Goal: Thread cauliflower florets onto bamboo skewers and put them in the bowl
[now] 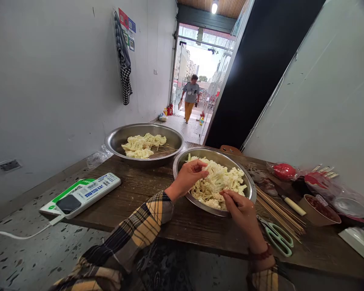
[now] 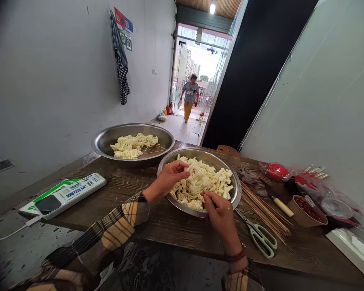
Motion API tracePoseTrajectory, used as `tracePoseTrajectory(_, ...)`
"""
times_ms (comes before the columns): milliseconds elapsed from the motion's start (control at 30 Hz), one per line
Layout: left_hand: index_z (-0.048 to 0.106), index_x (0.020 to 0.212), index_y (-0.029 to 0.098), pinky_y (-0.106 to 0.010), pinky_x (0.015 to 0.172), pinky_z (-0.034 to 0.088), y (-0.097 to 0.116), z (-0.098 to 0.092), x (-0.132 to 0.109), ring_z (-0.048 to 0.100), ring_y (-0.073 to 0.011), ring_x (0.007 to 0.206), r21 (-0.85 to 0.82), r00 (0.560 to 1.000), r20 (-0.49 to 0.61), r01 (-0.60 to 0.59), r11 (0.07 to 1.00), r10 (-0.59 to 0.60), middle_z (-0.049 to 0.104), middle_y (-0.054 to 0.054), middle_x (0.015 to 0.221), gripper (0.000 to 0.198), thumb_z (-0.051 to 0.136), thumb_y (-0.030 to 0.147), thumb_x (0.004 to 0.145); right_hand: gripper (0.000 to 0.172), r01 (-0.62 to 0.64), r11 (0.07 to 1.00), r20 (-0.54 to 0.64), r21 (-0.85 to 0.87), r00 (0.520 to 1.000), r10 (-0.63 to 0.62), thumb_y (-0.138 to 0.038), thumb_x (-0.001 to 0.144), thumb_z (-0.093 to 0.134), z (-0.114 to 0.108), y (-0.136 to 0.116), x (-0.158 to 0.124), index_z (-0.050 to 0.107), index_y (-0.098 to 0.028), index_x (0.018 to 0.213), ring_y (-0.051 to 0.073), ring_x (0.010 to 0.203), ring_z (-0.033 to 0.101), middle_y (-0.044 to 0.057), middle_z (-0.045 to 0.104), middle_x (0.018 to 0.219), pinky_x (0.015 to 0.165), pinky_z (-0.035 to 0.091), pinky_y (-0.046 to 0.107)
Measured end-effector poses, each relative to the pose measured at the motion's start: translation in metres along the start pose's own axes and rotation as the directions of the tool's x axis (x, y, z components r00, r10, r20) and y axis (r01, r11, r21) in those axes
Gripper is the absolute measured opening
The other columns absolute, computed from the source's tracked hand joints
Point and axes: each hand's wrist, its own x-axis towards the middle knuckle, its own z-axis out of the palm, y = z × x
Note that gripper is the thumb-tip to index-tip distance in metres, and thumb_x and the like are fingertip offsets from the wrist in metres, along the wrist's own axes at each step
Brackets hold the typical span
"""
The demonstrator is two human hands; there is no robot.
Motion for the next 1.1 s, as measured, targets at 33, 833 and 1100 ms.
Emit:
tracePoseTrajectory(33,0.065,0.08,0.013,-0.024,0.068,0.041,0.0,0.0,0.0,0.054,-0.0103,0.071,-0.002,1.0,0.005,0.002,1.0,-0.002,0.062,0.0,0.075,0.028,0.081,0.023,0.058,0.032,0.003,1.0,0.001,-0.003,1.0,-0.003,-0.039,0.088,0.051,0.0,0.001,0.0,0.074,-0.016,0.091,0.02,0.067,0.065,0.007,0.071,0.073,0.062,0.052,0.03)
tracePoseTrajectory(833,0.066,0.077,0.014,-0.025,0.062,0.039,-0.005,0.0,0.002,0.049,-0.01,0.063,0.175,0.992,0.124,-0.023,0.984,0.001,0.057,0.001,0.068,0.019,0.076,0.025,0.064,0.032,-0.073,0.991,0.086,0.108,0.994,0.064,-0.041,0.087,0.054,-0.007,0.002,0.002,0.072,-0.015,0.088,0.014,0.053,0.054,0.001,0.06,0.058,0.05,0.044,0.025)
tracePoseTrajectory(1100,0.066,0.083,0.015,-0.024,0.064,0.04,-0.004,0.001,0.003,0.053,-0.0117,0.071,0.066,0.988,0.152,0.021,0.998,-0.031,0.061,-0.001,0.076,0.028,0.079,0.027,0.062,0.038,-0.13,0.965,0.164,0.227,0.982,0.094,-0.047,0.087,0.052,-0.009,0.004,0.008,0.069,-0.014,0.089,0.011,0.045,0.042,-0.004,0.046,0.047,0.045,0.035,0.023)
